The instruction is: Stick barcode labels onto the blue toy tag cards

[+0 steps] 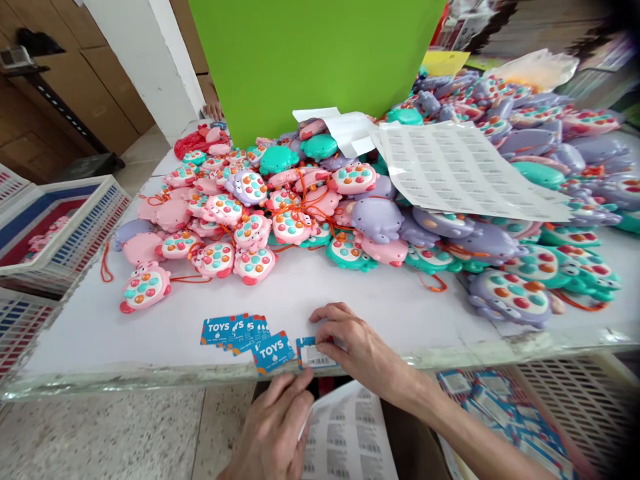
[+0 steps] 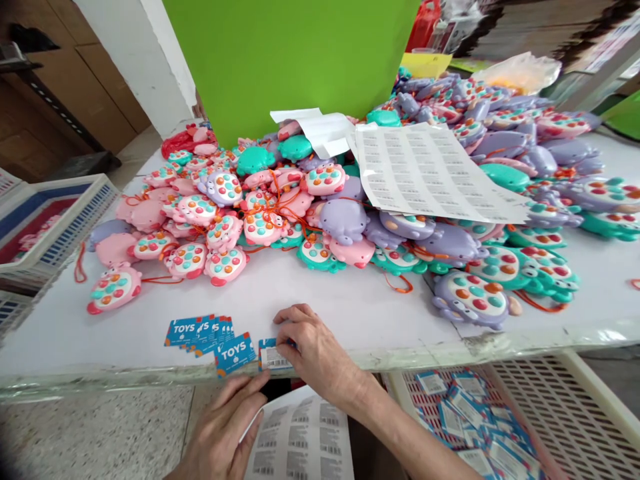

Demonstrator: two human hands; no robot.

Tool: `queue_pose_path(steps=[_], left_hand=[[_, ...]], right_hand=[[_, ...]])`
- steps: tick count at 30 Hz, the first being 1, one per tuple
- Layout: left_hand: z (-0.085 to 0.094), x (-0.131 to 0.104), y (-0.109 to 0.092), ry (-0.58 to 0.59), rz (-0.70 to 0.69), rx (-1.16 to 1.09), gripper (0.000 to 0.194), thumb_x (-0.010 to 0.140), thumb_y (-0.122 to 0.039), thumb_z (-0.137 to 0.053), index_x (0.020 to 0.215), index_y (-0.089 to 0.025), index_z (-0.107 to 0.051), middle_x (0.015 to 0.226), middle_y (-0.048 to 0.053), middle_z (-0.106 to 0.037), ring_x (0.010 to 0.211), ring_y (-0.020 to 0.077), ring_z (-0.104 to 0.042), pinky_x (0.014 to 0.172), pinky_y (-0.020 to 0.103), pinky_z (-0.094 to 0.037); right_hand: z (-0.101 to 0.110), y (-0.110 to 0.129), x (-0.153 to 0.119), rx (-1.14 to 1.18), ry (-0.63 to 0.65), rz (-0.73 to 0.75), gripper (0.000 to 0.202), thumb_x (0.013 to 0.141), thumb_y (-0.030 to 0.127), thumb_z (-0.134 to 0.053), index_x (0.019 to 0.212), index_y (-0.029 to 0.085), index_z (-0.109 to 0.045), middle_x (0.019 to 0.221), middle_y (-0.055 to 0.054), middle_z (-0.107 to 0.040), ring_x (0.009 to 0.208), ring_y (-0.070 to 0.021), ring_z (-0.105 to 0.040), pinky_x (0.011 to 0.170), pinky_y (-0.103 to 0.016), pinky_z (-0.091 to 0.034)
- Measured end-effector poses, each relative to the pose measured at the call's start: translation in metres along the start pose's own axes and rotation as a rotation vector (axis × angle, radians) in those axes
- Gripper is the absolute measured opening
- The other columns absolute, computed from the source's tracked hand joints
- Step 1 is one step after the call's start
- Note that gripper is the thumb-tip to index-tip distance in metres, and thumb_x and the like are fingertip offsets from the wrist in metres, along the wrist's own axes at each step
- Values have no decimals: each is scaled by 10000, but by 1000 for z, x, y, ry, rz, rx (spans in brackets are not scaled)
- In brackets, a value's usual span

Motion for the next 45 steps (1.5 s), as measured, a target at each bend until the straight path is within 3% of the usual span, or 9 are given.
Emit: queue_pose_path(steps=[9, 12, 15, 18, 22, 27, 32, 38, 45], left_hand=[[-1, 6, 3, 86, 98, -25, 263, 823, -21, -344, 943, -161, -531, 1290, 116, -546, 1054, 238, -518, 880, 371, -502], [1, 6, 3, 112, 105, -50, 275, 824, -14, -347, 959, -163, -534, 1297, 113, -542, 1056, 236, -516, 882, 378, -502], [2, 7, 3, 108, 98, -68, 293, 822, -5, -346, 974, -165, -540, 1289, 114, -548, 1053, 234, -516, 873, 386, -505], [1, 8, 3, 83, 85, -86, 289, 824, -7, -344, 966, -161, -542, 1276, 118, -556, 1002, 230, -528, 843, 381, -514], [1, 7, 4, 58, 83, -92, 269, 824, -11, -346, 929, -165, -540, 1265, 114, -565, 938, 214, -541, 813, 358, -521], [3, 8, 5, 50, 89, -85, 245, 818, -15, -365, 914, -171, -528, 1264, 108, -566, 955, 212, -543, 819, 346, -519], [3, 7, 4, 49, 91, -75, 262, 808, 4, -373, 946, -165, -518, 1264, 112, -558, 1015, 212, -525, 871, 347, -498], [5, 3, 0, -20, 82, -54, 287, 794, 0, -376, 979, -167, -518, 1228, 116, -575, 978, 211, -552, 854, 352, -507], [8, -11, -7, -125, 22, -13, 269, 823, -71, -369, 992, -187, -543, 1134, 105, -628, 937, 212, -577, 800, 314, -513]], right_hand=[[1, 2, -2, -53, -28, 40, 189, 784, 28, -578, 694, 179, -650, 958, -63, -661, 906, -188, -588, 800, -313, -498], [6, -2, -1, -65, -36, 17, 138, 811, 75, -568, 858, 170, -657, 976, -77, -660, 894, -196, -609, 781, -319, -510], [5, -4, 2, -119, -45, -18, 346, 812, 217, -625, 1141, 132, -560, 1032, -117, -636, 910, -243, -603, 763, -376, -519], [-2, -3, 7, -260, -50, -5, 509, 754, 345, -696, 1188, 143, -526, 1081, -135, -601, 947, -296, -563, 777, -442, -505], [-4, -8, 12, -315, -127, -22, 321, 846, 295, -589, 1135, 162, -546, 987, -114, -608, 912, -270, -562, 771, -421, -505], [3, -17, 0, -322, -129, 33, 437, 825, 348, -618, 1208, 175, -501, 1127, -118, -575, 1001, -268, -532, 840, -421, -488], [9, -14, -13, -343, -171, 40, 295, 908, 220, -468, 1185, 130, -517, 1147, -160, -550, 1057, -277, -506, 868, -450, -477], [-4, 0, -30, -367, -128, 165, 362, 833, 255, -611, 1180, 180, -538, 1218, -146, -548, 1136, -293, -482, 899, -463, -479], [-18, 3, -36, -445, -55, 245, 479, 832, 196, -606, 1291, 174, -471, 1350, -153, -500, 1255, -294, -439, 954, -515, -439]])
Point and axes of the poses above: each hand's wrist, its own x-axis towards the middle knuckle, its own z-axis out of the back of the hand, y = z × x, the point moved 5 cm from there along x, towards the middle knuckle
